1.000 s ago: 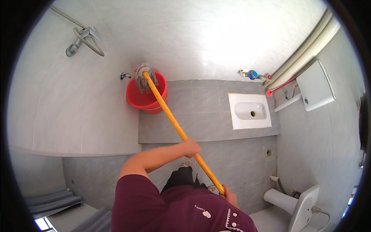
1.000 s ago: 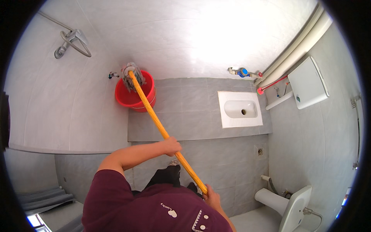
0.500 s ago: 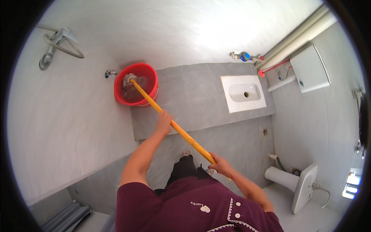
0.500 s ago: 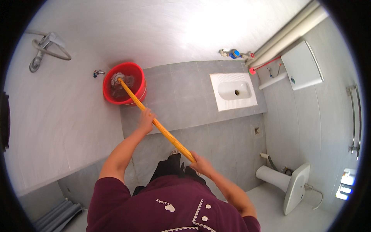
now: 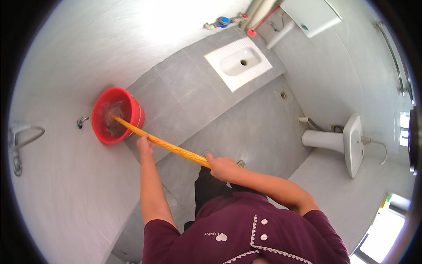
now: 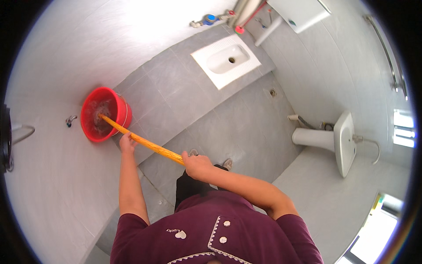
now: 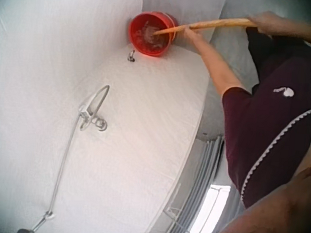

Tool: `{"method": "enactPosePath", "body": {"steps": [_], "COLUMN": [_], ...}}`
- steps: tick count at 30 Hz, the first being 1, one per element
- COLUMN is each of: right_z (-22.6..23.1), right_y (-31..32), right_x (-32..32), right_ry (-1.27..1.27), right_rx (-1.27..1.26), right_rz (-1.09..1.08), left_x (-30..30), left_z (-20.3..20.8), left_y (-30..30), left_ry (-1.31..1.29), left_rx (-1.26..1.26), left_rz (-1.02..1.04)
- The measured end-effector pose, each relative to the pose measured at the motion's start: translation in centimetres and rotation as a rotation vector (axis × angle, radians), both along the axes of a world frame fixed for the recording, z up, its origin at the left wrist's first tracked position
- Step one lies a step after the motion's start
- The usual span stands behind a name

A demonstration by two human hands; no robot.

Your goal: The person mops a tiled bathroom floor using a string mop and a red bucket. They repeatedly dip the mop into the bucket, wring it by hand, and mop around the toilet, sink, and shower area. The person also moves a pair of slippers aside to clean underneath them.

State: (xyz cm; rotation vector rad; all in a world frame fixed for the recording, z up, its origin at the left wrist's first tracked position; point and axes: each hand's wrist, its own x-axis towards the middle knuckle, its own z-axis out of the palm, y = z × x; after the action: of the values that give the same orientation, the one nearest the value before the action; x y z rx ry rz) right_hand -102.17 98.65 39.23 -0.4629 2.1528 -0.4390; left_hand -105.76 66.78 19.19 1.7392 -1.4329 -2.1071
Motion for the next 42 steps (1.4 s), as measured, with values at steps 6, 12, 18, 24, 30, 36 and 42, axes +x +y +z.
{"method": "enactPosePath", "body": {"steps": [6, 12, 18, 24, 30, 36, 42], "right_z": [-2.8, -7.8, -13.0, -13.8, -14.1, -14.2, -12.8], "right_y": [5.1, 13.9, 14.8, 13.9, 14.7, 13.4, 12.7], "right_x": [4.7, 10.5, 17.5, 20.6, 21.1, 21.1, 21.3], "right_ry": [0.119, 0.084, 0.11, 0.142, 0.247, 0.357, 0.339], "right_rx": [-0.039, -0.124, -0.292, -0.409, -0.412, -0.453, -0.392], "right_rz": [-0.002, -0.026, -0.108, -0.164, -0.191, -0.277, -0.362], "left_x": [1.1, 4.1, 6.7, 7.1, 5.8, 2.9, 0.7], "left_z": [-4.6, -3.7, 1.3, 7.1, 11.3, 14.9, 13.9], "left_y": [-0.9, 6.6, 6.7, 6.9, 9.7, 11.5, 12.9], "left_ry": [0.062, -0.112, -0.067, -0.008, 0.101, 0.191, 0.199], "left_rx": [0.49, 0.44, 0.329, 0.229, 0.236, 0.236, 0.293], "left_rz": [0.166, 0.146, 0.031, -0.071, -0.165, -0.256, -0.299]}}
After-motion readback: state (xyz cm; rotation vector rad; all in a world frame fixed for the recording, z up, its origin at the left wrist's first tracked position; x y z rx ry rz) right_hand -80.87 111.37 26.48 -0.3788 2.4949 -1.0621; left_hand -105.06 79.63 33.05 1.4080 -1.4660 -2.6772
